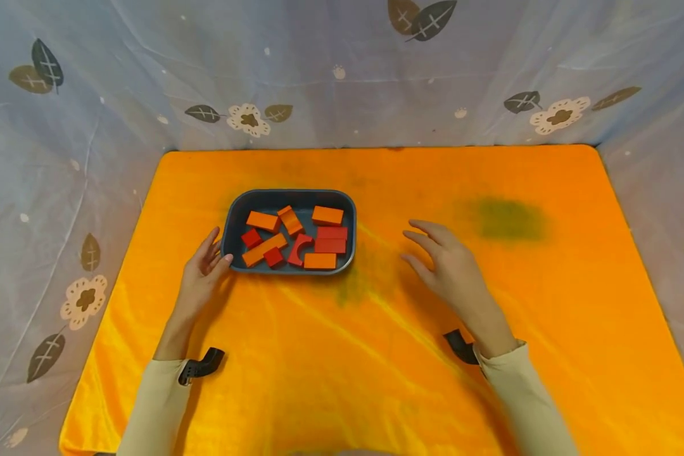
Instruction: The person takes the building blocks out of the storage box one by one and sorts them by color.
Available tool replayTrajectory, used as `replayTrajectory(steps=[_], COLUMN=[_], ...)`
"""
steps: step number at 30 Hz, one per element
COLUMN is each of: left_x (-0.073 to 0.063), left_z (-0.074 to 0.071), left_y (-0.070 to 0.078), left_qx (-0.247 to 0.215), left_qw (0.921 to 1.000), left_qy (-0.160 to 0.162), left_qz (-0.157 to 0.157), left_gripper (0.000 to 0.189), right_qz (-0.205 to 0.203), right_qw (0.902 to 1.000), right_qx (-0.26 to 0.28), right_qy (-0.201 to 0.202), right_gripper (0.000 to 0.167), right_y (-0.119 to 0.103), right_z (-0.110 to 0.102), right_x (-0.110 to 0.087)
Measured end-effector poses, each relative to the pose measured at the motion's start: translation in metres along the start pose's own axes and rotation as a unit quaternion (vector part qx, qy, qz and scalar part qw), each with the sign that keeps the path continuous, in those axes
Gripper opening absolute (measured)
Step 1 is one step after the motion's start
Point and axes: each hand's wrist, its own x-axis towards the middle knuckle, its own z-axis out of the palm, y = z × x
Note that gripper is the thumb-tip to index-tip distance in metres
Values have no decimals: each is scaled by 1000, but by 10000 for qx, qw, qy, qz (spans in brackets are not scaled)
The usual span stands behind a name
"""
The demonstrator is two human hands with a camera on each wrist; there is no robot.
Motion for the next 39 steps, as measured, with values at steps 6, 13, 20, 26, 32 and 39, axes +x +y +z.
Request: replayTrajectory(steps=[6,13,20,26,32,39], left_x=[4,6,4,0,-3,-4], left_z=[2,0,-1,0,0,2], left_y=[12,3,2,0,-2,-4], left_qx=[-140,-304,-309,-336,-264,-364], left_qw=[9998,9994,9994,9991,9992,9988], left_qy=[90,137,120,152,216,281], left_qz=[-98,-119,-138,-231,-227,-150], left_gripper=[60,59,59,59,59,59], right_qz=[-196,-293,-52,332,388,499], right_qw=[9997,9991,9966,9906,9846,9825], right_qx=[115,205,460,110,-183,-520], right_qy=[-60,-208,-680,-1324,-1694,-1717], right_gripper=[44,42,41,42,43,36], right_y=[-16,-24,-37,-46,-51,-54], right_z=[19,43,63,79,95,105], right_x=[35,67,93,110,119,123])
